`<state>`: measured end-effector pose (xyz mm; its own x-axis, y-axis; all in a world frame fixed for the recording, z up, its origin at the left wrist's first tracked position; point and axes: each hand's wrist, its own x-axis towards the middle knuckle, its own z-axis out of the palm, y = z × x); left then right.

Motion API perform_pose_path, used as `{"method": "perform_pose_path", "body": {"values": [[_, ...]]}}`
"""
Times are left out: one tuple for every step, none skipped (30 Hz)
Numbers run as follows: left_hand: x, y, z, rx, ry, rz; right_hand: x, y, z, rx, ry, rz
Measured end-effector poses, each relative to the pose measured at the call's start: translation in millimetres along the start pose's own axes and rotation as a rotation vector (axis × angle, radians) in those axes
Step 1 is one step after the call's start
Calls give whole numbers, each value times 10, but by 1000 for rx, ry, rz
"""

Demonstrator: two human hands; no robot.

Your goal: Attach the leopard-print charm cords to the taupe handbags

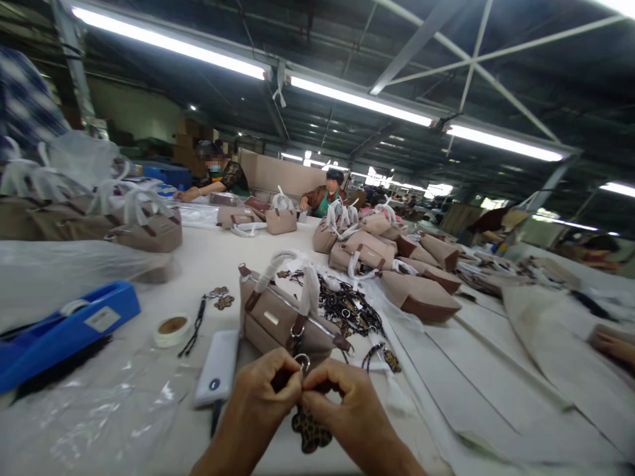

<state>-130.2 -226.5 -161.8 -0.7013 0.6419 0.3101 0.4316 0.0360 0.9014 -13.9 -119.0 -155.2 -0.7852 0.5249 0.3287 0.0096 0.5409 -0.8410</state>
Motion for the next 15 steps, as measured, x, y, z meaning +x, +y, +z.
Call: {"method": "perform_pose_path", "body": {"values": [[-7,-17,-46,-30,-11,-49,2,-13,54,-19,-25,-44],[-16,-47,-101,-77,-26,-110,5,-14,118,-16,-50,-58],[-26,-93,-167,-138,-37,-173,8,0,197,22,-69,-37],[-36,-155,-244,-208,-46,-227,11,26,294,103,-84,17],[-48,-232,-332,-281,-45,-270,16,63,412,234,-96,102],[-61,-319,-430,-351,-28,-307,23,104,550,404,-110,207],[-76,-412,-536,-417,6,-338,37,142,704,593,-121,316],[-92,-504,-646,-475,57,-363,59,170,869,783,-135,421],[-109,-593,-755,-525,122,-380,97,184,1039,941,-148,515],[-126,-673,-861,-564,186,-392,153,183,1209,1060,-152,591],[-142,-744,-960,-596,250,-400,234,169,1374,1126,-151,651],[-155,-807,-1048,-622,307,-405,342,145,1531,1128,-143,685],[-166,-862,-1125,-645,348,-411,479,117,1681,1052,-133,683],[-173,-912,-1189,-667,381,-420,645,92,1823,920,-125,654],[-177,-956,-1239,-686,406,-431,836,75,1957,755,-119,600]]}}
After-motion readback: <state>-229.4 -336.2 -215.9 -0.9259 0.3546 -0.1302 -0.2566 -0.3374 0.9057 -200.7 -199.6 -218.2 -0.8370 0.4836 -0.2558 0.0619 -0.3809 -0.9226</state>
